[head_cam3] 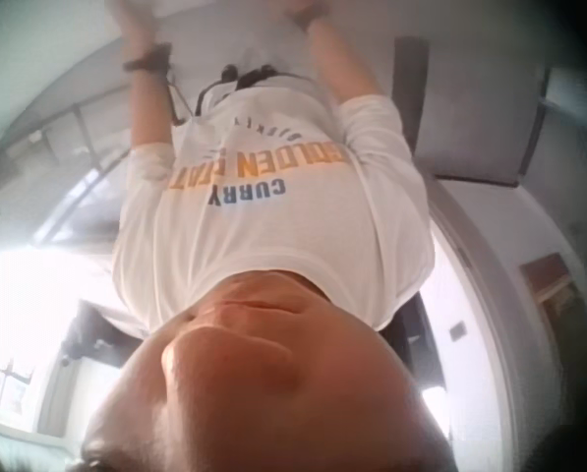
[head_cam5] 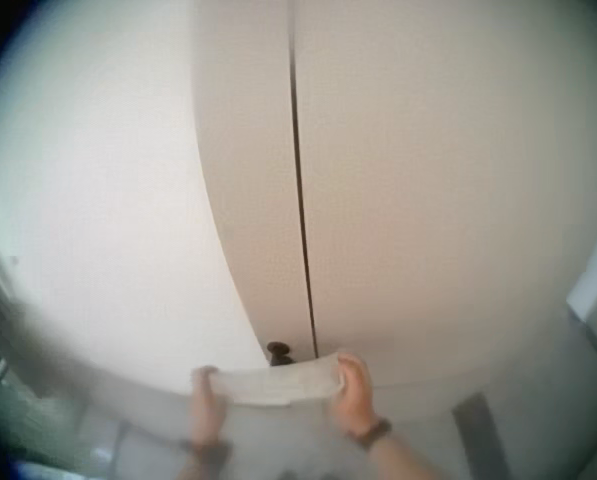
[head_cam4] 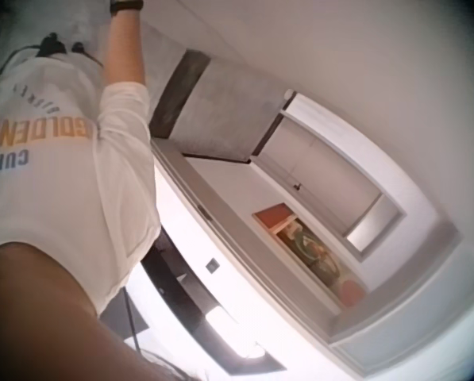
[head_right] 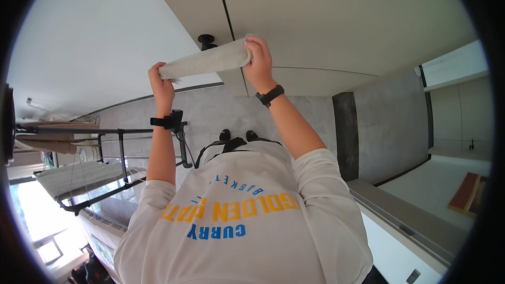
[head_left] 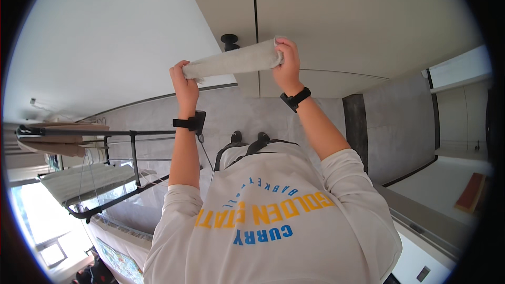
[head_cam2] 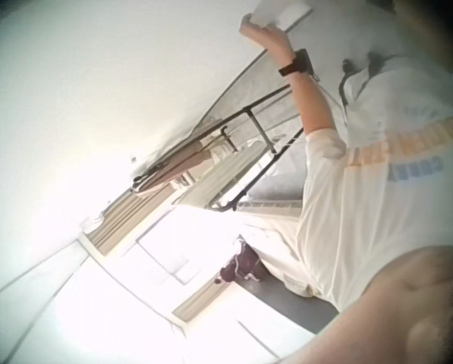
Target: The person takes a cloth from a drying rack and wipes the handle and surface of a closet door before wiping the edges and surface of a glass door.
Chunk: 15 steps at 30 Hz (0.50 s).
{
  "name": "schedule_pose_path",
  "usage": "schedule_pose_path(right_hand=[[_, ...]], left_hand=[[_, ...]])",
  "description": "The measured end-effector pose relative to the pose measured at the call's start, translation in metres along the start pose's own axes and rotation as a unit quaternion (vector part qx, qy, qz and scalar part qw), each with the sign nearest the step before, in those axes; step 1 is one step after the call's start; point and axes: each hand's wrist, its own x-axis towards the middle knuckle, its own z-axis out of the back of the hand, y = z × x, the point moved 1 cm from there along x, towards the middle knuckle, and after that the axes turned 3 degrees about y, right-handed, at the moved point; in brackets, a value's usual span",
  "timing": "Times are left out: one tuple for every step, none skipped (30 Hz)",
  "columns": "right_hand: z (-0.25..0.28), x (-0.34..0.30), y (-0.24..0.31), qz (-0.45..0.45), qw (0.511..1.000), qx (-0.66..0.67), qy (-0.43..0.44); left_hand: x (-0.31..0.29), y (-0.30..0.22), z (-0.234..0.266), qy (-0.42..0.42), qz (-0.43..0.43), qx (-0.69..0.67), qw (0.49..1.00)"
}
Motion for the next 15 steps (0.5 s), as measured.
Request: schedule_pose_path(right_hand=[[0.003, 0.003, -0.003, -0.003, 1.0, -0.015, 0.01], [0.004, 0.005, -0.004, -0.005, 0.999, -0.029, 0.021], [0.005, 0.006, -0.004, -0.006, 0.999, -0.037, 0.016], [0.003, 0.007, -0.002, -0.009, 0.999, -0.043, 0.026], [0.002, 0.008, -0.001, -0.012, 0.998, -0.049, 0.037], [0.002, 0.007, 0.003, -0.013, 0.998, -0.055, 0.034], [0.002, 0.005, 0.007, -0.025, 0.997, -0.049, 0.055], [0.001, 0.003, 0.011, -0.038, 0.995, -0.042, 0.077], [-0.001, 0.001, 0.015, -0.04, 0.995, -0.048, 0.076], [-0.004, -0.002, 0.019, -0.065, 0.993, -0.038, 0.091], [-0.009, -0.004, 0.021, -0.089, 0.99, -0.028, 0.106], [-0.015, -0.007, 0.021, -0.091, 0.99, -0.031, 0.107], [-0.023, -0.01, 0.019, -0.087, 0.988, -0.066, 0.111], [-0.03, -0.013, 0.017, -0.084, 0.985, -0.1, 0.115], [-0.035, -0.015, 0.015, -0.086, 0.984, -0.107, 0.115]], left_hand=[[0.011, -0.002, -0.001, 0.004, -0.011, 0.032, 0.999], [0.02, 0.005, -0.003, 0.019, -0.028, 0.025, 0.999], [0.025, 0.003, -0.006, 0.024, -0.033, 0.02, 0.999], [0.031, 0.001, -0.008, 0.031, -0.026, 0.016, 0.999], [0.036, 0.001, -0.01, 0.037, -0.019, 0.013, 0.999], [0.039, 0.004, -0.012, 0.041, -0.022, 0.008, 0.999], [0.041, 0.01, -0.013, 0.073, -0.005, -0.011, 0.997], [0.043, 0.016, -0.014, 0.105, 0.013, -0.029, 0.994], [0.043, 0.022, -0.013, 0.11, 0.012, -0.033, 0.993], [0.042, 0.027, -0.013, 0.132, -0.001, -0.039, 0.99], [0.042, 0.034, -0.014, 0.154, -0.014, -0.045, 0.987], [0.041, 0.047, -0.015, 0.156, -0.013, -0.048, 0.987], [0.041, 0.061, -0.018, 0.172, 0.014, -0.035, 0.984], [0.041, 0.075, -0.02, 0.187, 0.04, -0.021, 0.981], [0.042, 0.074, -0.02, 0.192, 0.038, -0.026, 0.98]])
